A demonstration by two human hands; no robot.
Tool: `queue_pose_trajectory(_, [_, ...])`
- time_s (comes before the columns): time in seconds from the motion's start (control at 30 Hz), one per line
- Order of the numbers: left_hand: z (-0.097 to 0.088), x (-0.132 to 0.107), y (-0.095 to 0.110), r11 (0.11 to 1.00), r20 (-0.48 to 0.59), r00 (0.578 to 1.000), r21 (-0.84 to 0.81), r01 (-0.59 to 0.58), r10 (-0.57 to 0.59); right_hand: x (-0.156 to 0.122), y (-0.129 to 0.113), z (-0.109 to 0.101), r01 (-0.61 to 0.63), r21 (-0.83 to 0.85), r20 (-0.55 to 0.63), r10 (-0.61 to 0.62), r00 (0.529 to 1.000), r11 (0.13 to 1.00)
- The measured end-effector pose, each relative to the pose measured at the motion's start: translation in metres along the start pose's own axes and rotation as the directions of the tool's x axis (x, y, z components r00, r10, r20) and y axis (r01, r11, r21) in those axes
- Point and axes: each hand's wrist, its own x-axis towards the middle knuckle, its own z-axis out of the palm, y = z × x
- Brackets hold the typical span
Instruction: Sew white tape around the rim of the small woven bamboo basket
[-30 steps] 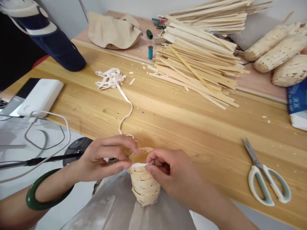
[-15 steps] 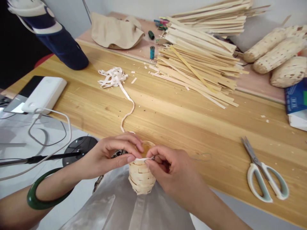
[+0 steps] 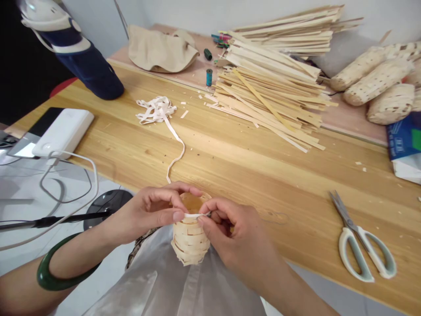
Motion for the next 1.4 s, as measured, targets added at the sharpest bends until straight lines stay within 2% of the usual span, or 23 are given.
queue_pose_trajectory(0.13, [0.002,0.000,-0.003,0.998,-0.028,0.998,-0.031,-0.054,0.053,0.002,-0.002,-0.001,0.009,0.029,-0.015,-0.009,1.000,1.000])
queue_pose_trajectory(0.3, [0.005,0.001,-0.006,0.993,-0.077,0.996,-0.112,-0.044,0.036,0.007,-0.006,-0.005,0.032,0.044,-0.005,-0.032,0.999,0.998])
queue_pose_trajectory(0.5, [0.008,0.003,-0.003,0.993,-0.139,0.988,-0.078,-0.086,0.074,0.010,-0.008,-0.005,0.053,0.061,-0.002,-0.053,0.999,0.997])
queue_pose_trajectory(0.57, [0.007,0.003,0.000,0.995,-0.164,0.984,-0.057,-0.081,0.071,0.009,-0.006,-0.007,0.074,0.073,-0.076,-0.069,0.995,0.995])
queue_pose_trajectory(0.63, [0.007,0.005,0.003,0.997,-0.196,0.979,-0.038,-0.071,0.062,0.008,-0.003,-0.013,0.122,0.039,-0.212,-0.111,0.971,0.992])
queue_pose_trajectory(0.7, [0.006,0.006,0.006,0.997,-0.221,0.973,-0.031,-0.073,0.064,0.007,0.001,-0.021,0.190,-0.059,-0.336,-0.199,0.920,0.980])
queue_pose_trajectory(0.77, [0.004,0.008,0.007,0.996,-0.233,0.970,-0.036,-0.085,0.074,0.007,0.004,-0.030,0.289,-0.155,-0.386,-0.327,0.863,0.945])
queue_pose_trajectory(0.83, [0.003,0.009,0.008,0.995,-0.234,0.969,-0.044,-0.091,0.078,0.007,0.006,-0.035,0.362,-0.225,-0.376,-0.423,0.824,0.905])
queue_pose_trajectory(0.97, [0.003,0.010,0.009,0.995,-0.239,0.968,-0.035,-0.089,0.078,0.005,0.004,-0.031,0.407,-0.363,-0.313,-0.521,0.794,0.838])
queue_pose_trajectory(1.13, [0.008,0.011,0.012,0.992,-0.267,0.958,-0.040,-0.123,0.108,0.003,-0.006,-0.013,0.362,-0.478,-0.348,-0.551,0.759,0.800])
queue_pose_trajectory(1.3, [0.009,0.010,0.014,0.992,-0.272,0.955,-0.027,-0.125,0.113,0.004,-0.010,-0.009,0.400,-0.626,-0.216,-0.641,0.736,0.669])
queue_pose_trajectory(1.4, [0.009,0.009,0.014,0.991,-0.265,0.957,-0.034,-0.132,0.118,0.005,-0.007,-0.008,0.405,-0.656,-0.183,-0.655,0.733,0.637])
